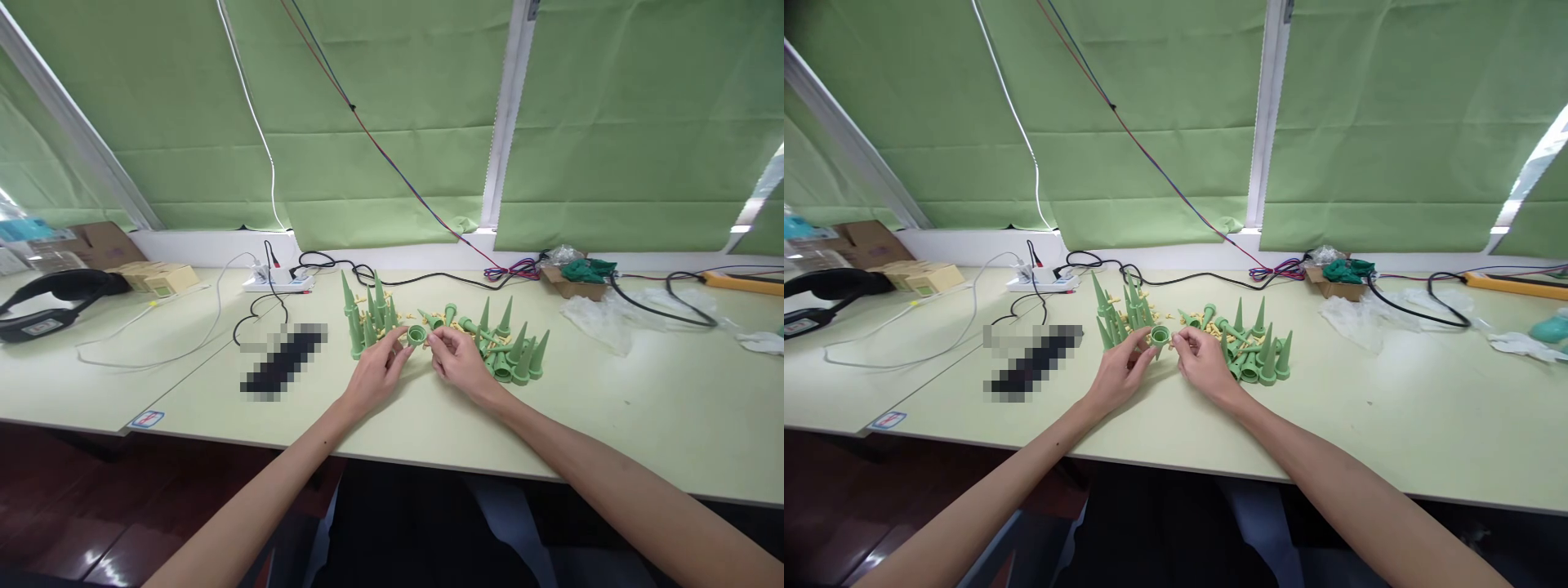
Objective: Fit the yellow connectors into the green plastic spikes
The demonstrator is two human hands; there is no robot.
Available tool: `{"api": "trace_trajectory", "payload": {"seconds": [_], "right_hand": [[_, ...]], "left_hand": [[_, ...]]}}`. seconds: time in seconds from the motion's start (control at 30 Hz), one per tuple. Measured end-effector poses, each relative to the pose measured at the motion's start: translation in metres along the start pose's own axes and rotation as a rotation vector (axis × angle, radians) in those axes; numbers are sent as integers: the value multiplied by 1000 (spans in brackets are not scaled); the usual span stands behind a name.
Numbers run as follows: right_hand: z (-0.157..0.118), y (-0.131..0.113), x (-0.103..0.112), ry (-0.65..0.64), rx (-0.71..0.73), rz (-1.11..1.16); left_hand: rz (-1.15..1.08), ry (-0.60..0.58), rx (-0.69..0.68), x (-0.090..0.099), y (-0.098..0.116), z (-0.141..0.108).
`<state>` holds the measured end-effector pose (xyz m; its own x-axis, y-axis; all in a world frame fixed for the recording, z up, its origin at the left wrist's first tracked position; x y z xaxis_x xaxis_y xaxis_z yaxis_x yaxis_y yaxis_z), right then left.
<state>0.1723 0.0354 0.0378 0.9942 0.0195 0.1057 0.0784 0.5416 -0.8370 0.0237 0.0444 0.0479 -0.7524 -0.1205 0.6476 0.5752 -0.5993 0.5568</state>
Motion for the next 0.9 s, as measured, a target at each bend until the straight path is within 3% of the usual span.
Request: {"api": "trace_trajectory", "payload": {"seconds": [0.17,0.43,0.9], "right_hand": [[0,-7,5,52,50,-81],[-4,-14,-3,-66,98,-151],[-2,-4,2,-41,113,-237]], "left_hand": [[-21,22,83,5,-1,2],[-138,-53,213,-1,-8,3],[-15,-104,46,-3,8,2]]}}
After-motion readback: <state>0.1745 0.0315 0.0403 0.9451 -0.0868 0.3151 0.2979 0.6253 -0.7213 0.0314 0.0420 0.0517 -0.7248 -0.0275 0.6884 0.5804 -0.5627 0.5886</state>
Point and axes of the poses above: each hand's wrist, its own z-axis towards the middle knuckle, its own x-axis out of the back of the hand, y = z × x, the point moved 7 cm from there along z, towards the middle knuckle, and after that the axes turned 9 degrees about x, right-handed, at the moved point
